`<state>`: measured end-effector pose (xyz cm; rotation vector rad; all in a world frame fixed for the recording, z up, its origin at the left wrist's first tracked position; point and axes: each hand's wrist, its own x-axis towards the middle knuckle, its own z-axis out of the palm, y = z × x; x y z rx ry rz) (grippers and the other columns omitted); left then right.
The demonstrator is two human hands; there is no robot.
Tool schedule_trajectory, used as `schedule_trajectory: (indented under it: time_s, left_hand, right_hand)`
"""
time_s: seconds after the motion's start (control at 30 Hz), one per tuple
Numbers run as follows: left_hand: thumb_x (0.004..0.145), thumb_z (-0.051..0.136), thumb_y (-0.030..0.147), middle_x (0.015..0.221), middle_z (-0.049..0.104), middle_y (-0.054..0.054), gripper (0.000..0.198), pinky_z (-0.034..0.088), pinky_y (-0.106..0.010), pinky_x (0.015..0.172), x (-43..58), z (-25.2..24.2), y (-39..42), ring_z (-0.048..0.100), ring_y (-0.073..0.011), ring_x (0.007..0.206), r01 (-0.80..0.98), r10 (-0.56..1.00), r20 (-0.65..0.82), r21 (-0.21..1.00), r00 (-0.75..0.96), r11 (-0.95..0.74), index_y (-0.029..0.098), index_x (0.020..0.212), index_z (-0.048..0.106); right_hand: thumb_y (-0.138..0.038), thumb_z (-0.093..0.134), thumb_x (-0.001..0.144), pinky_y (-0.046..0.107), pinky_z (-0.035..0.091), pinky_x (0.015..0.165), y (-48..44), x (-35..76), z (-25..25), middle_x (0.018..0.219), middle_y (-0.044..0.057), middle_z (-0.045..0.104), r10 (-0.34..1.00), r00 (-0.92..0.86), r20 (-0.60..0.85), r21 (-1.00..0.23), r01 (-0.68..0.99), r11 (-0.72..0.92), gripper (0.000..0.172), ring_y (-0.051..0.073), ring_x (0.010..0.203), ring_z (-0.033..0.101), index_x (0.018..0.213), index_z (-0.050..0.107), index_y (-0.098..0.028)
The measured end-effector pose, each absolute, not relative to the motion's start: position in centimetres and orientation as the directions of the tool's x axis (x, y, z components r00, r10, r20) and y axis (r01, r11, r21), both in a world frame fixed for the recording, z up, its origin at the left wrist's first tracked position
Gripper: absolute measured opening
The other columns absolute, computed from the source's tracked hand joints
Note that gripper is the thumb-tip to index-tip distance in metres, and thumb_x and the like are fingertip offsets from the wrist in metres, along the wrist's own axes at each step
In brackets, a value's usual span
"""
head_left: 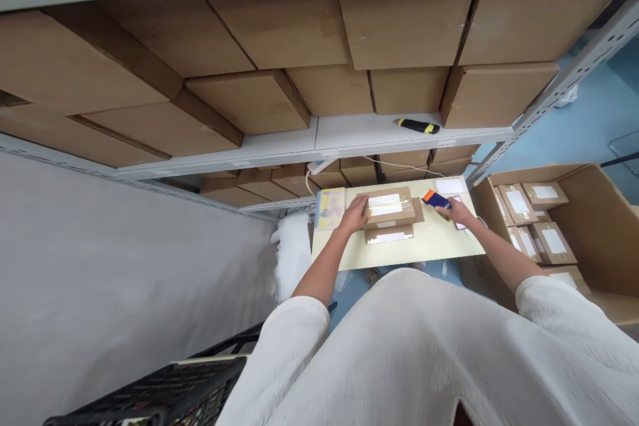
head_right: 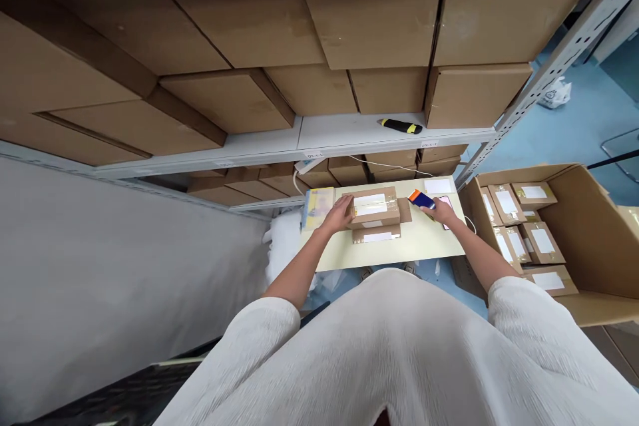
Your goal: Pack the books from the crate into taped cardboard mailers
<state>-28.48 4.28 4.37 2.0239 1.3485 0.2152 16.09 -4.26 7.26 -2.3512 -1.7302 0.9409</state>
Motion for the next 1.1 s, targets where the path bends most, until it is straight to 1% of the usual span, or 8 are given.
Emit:
schedule_trajectory:
  time_s: [0.17, 0.4, 0.47, 0.57, 0.73, 0.83, 0.97, 1.1]
  left_hand:
    - [0.090, 0.070, 0.029, 0.178, 0.044, -0.013, 0.081, 0.031, -0.054, 0.139, -28.6, 4.1, 3.9, 0.032, -0.0362, 0.170, 0.695, 0.871, -0.152, 0.671, 0.468, -0.256, 0.023, 0.167, 0.046]
    - [0.096, 0.068, 0.034, 0.175, 0.048, -0.013, 0.069, 0.032, -0.054, 0.138, -28.8, 3.9, 3.0, 0.034, -0.0340, 0.169, 0.631, 0.877, -0.080, 0.725, 0.474, -0.275, 0.024, 0.162, 0.053]
    - [0.097, 0.067, 0.033, 0.176, 0.047, -0.013, 0.067, 0.029, -0.054, 0.139, -28.8, 3.7, 2.8, 0.033, -0.0335, 0.170, 0.626, 0.878, -0.078, 0.730, 0.473, -0.272, 0.023, 0.162, 0.053]
    - [0.098, 0.067, 0.032, 0.177, 0.046, -0.014, 0.065, 0.028, -0.054, 0.140, -28.8, 3.3, 2.7, 0.032, -0.0334, 0.170, 0.620, 0.876, -0.076, 0.735, 0.477, -0.274, 0.022, 0.161, 0.054]
    - [0.098, 0.066, 0.030, 0.175, 0.047, -0.014, 0.061, 0.029, -0.056, 0.139, -28.6, 3.1, 2.4, 0.033, -0.0338, 0.170, 0.621, 0.871, -0.060, 0.725, 0.488, -0.298, 0.023, 0.159, 0.057]
    - [0.099, 0.066, 0.030, 0.175, 0.048, -0.014, 0.058, 0.031, -0.056, 0.138, -28.5, 3.0, 2.2, 0.033, -0.0339, 0.169, 0.629, 0.871, -0.058, 0.715, 0.488, -0.305, 0.023, 0.157, 0.058]
    - [0.099, 0.066, 0.031, 0.174, 0.048, -0.013, 0.055, 0.033, -0.056, 0.137, -28.6, 2.9, 2.2, 0.033, -0.0342, 0.169, 0.638, 0.875, -0.053, 0.705, 0.482, -0.310, 0.025, 0.153, 0.061]
    - [0.098, 0.067, 0.030, 0.172, 0.049, -0.015, 0.058, 0.031, -0.059, 0.137, -28.8, 2.9, 1.8, 0.036, -0.0354, 0.167, 0.652, 0.883, -0.051, 0.695, 0.467, -0.304, 0.025, 0.156, 0.058]
  right_hand:
    - [-0.067, 0.061, 0.100, 0.031, 0.044, 0.065, -4.8, 15.2, 10.4, 0.077, 0.004, 0.069, 0.934, 0.217, -0.283, -0.486, 0.807, -0.335, 0.041, 0.025, 0.073, 0.064, 0.096, 0.056, -0.027]
    - [-0.062, 0.049, 0.108, 0.036, 0.050, 0.075, -2.6, 12.8, 14.7, 0.098, 0.011, 0.074, 0.980, 0.169, -0.104, -0.564, 0.802, -0.198, 0.037, 0.029, 0.086, 0.067, 0.106, 0.055, -0.025]
    - [-0.057, 0.045, 0.111, 0.038, 0.052, 0.079, -2.3, 12.0, 14.1, 0.102, 0.013, 0.074, 0.968, 0.210, -0.135, -0.535, 0.807, -0.250, 0.036, 0.030, 0.088, 0.068, 0.112, 0.057, -0.023]
    - [-0.045, 0.043, 0.111, 0.041, 0.054, 0.084, -2.6, 10.8, 11.8, 0.108, 0.019, 0.075, 0.911, 0.315, -0.267, -0.424, 0.810, -0.404, 0.033, 0.033, 0.094, 0.070, 0.121, 0.059, -0.018]
    - [-0.034, 0.044, 0.110, 0.043, 0.055, 0.094, -4.8, 8.4, 6.9, 0.127, 0.027, 0.071, 0.763, 0.472, -0.442, -0.245, 0.754, -0.609, 0.039, 0.036, 0.116, 0.071, 0.137, 0.058, -0.009]
    - [-0.031, 0.047, 0.108, 0.044, 0.056, 0.098, -6.0, 7.4, 4.6, 0.133, 0.027, 0.069, 0.704, 0.537, -0.465, -0.201, 0.710, -0.675, 0.041, 0.037, 0.126, 0.069, 0.143, 0.056, -0.010]
    - [-0.031, 0.054, 0.107, 0.047, 0.055, 0.100, -7.0, 6.5, 2.3, 0.134, 0.024, 0.067, 0.651, 0.582, -0.487, -0.174, 0.666, -0.725, 0.040, 0.036, 0.127, 0.068, 0.143, 0.056, -0.015]
    - [-0.029, 0.055, 0.104, 0.053, 0.047, 0.110, -7.8, 5.9, 1.2, 0.135, 0.023, 0.065, 0.664, 0.583, -0.468, -0.143, 0.692, -0.708, 0.035, 0.037, 0.132, 0.064, 0.137, 0.059, -0.016]
